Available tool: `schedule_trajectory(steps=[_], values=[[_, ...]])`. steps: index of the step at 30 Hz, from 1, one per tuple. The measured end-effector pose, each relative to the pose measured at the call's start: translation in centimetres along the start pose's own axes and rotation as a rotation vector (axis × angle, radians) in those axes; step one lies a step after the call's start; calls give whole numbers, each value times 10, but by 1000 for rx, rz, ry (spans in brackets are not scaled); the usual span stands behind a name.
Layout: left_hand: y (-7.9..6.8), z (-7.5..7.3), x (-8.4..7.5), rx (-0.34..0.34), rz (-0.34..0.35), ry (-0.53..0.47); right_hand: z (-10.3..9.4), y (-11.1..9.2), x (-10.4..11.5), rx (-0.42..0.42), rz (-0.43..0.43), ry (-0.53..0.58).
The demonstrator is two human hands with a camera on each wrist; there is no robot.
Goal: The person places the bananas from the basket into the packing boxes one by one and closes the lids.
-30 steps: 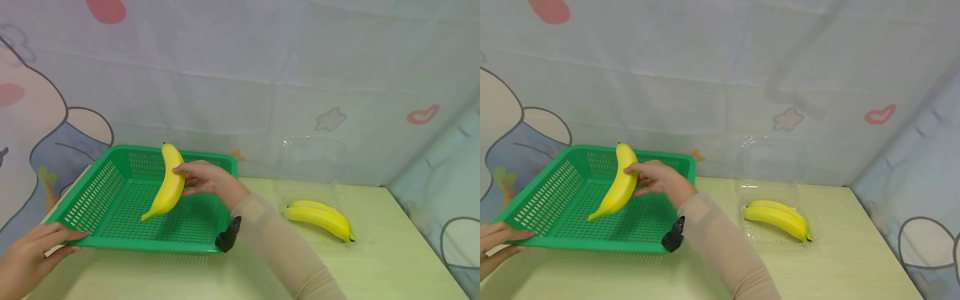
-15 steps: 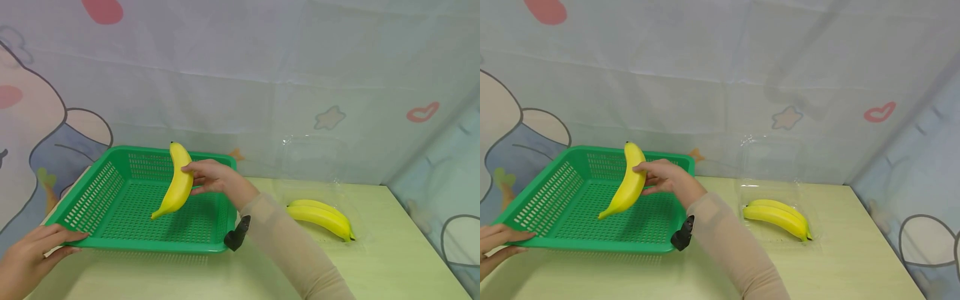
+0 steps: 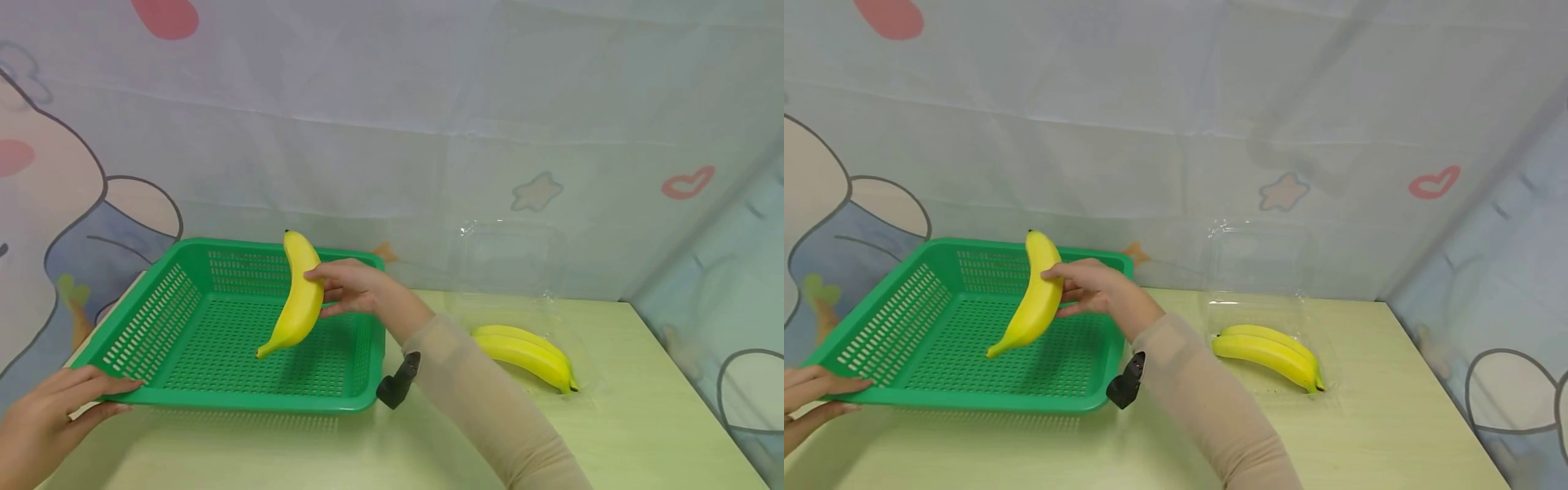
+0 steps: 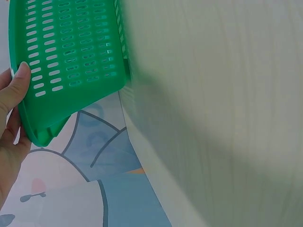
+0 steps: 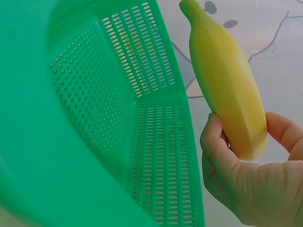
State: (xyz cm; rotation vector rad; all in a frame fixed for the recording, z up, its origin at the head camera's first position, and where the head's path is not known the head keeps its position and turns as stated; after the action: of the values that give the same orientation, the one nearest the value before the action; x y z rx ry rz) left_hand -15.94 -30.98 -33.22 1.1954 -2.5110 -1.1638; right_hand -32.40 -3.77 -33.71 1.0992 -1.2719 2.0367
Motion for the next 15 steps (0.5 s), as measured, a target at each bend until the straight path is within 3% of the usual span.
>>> schedule_trajectory(steps=[15], values=[[1,1,1,4,-5,19,-7,-7,3,9,-15,-7]])
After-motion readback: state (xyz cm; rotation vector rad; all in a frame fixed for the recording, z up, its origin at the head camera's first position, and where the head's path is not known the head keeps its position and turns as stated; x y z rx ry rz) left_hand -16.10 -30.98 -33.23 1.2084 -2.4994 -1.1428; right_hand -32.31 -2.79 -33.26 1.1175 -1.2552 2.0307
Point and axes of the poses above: each hand's wrist, its own y-axis towards the middle knuckle, its own z-axis out of the palm, x = y × z, the point moved 7 cm from there along y, towards the middle knuckle, and after that the axes turned 1 degree about -x, right-handed, at the moved point
